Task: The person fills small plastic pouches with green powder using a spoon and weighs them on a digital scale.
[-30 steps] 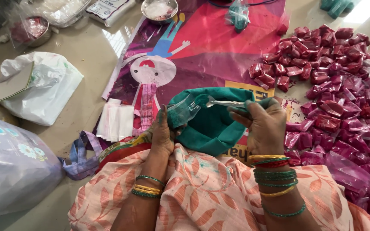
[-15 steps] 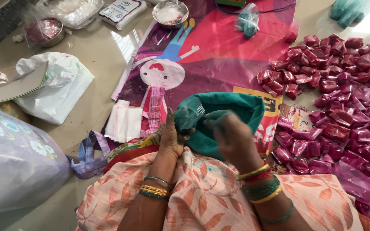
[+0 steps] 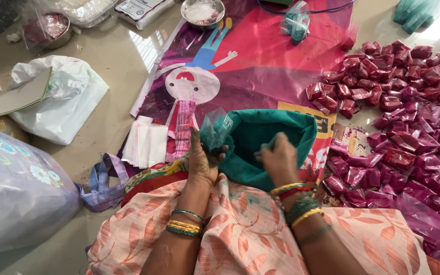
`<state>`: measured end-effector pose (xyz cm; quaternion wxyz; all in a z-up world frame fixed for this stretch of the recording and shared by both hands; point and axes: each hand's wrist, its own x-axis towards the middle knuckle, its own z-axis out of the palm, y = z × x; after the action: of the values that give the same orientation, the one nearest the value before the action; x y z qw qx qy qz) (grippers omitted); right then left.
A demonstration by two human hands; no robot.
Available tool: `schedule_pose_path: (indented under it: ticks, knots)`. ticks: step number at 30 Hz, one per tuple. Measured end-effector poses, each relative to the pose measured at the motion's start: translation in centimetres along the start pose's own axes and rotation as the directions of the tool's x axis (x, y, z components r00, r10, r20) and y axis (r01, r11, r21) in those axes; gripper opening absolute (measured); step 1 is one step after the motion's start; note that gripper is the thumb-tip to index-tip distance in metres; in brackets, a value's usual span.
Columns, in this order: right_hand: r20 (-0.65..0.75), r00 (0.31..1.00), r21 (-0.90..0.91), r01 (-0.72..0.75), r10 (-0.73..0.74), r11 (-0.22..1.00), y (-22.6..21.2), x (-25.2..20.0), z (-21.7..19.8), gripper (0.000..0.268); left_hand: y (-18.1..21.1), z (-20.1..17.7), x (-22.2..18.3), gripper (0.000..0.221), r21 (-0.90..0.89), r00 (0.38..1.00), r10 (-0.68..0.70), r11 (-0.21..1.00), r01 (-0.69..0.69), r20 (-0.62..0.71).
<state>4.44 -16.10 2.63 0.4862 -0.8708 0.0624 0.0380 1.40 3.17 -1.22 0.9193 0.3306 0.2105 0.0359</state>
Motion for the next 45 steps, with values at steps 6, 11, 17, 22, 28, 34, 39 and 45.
schedule_pose_path:
  ticks: [6,11,17,22,28,34,39,45]
  knots:
    - [0.143,0.984,0.686,-0.174,0.104,0.707,6.0,3.2,4.9,0.014,-0.3,-0.3,0.5,0.081,-0.004,1.000,0.018,1.000,-0.018,-0.022]
    - [0.150,0.980,0.805,-0.197,0.129,0.559,2.6,1.7,2.2,0.014,-0.2,-0.3,0.5,0.084,-0.002,0.999,0.012,1.000,-0.012,-0.046]
    - [0.052,0.992,0.815,-0.109,0.116,0.569,2.2,0.4,-0.5,0.017,-0.1,-0.7,0.5,0.084,-0.007,0.997,0.020,1.000,-0.021,-0.074]
    - [0.073,0.992,0.857,-0.114,0.101,0.502,0.9,-0.7,-4.0,0.016,-0.8,-1.3,1.7,0.083,-0.008,0.998,0.028,1.000,-0.028,-0.060]
    - [0.040,0.998,0.856,-0.064,0.058,0.514,-1.6,-2.2,-6.5,0.006,-0.8,-1.3,1.6,0.081,0.050,0.996,0.058,0.997,-0.055,-0.060]
    - [-0.023,0.999,0.898,0.034,-0.030,0.439,-3.1,-3.2,-8.5,0.009,-1.0,-0.6,1.1,0.080,0.086,0.996,0.078,0.994,-0.074,-0.049]
    - [-0.016,0.994,0.828,0.076,-0.112,0.556,-6.4,-5.1,-8.9,0.008,-0.8,0.3,0.2,0.082,0.177,0.996,0.092,0.980,-0.090,-0.002]
    - [0.059,0.856,-0.116,0.517,-0.513,0.848,-4.5,-5.4,-4.7,0.020,-0.5,0.9,-0.5,0.083,0.223,0.992,0.070,0.971,-0.093,0.109]
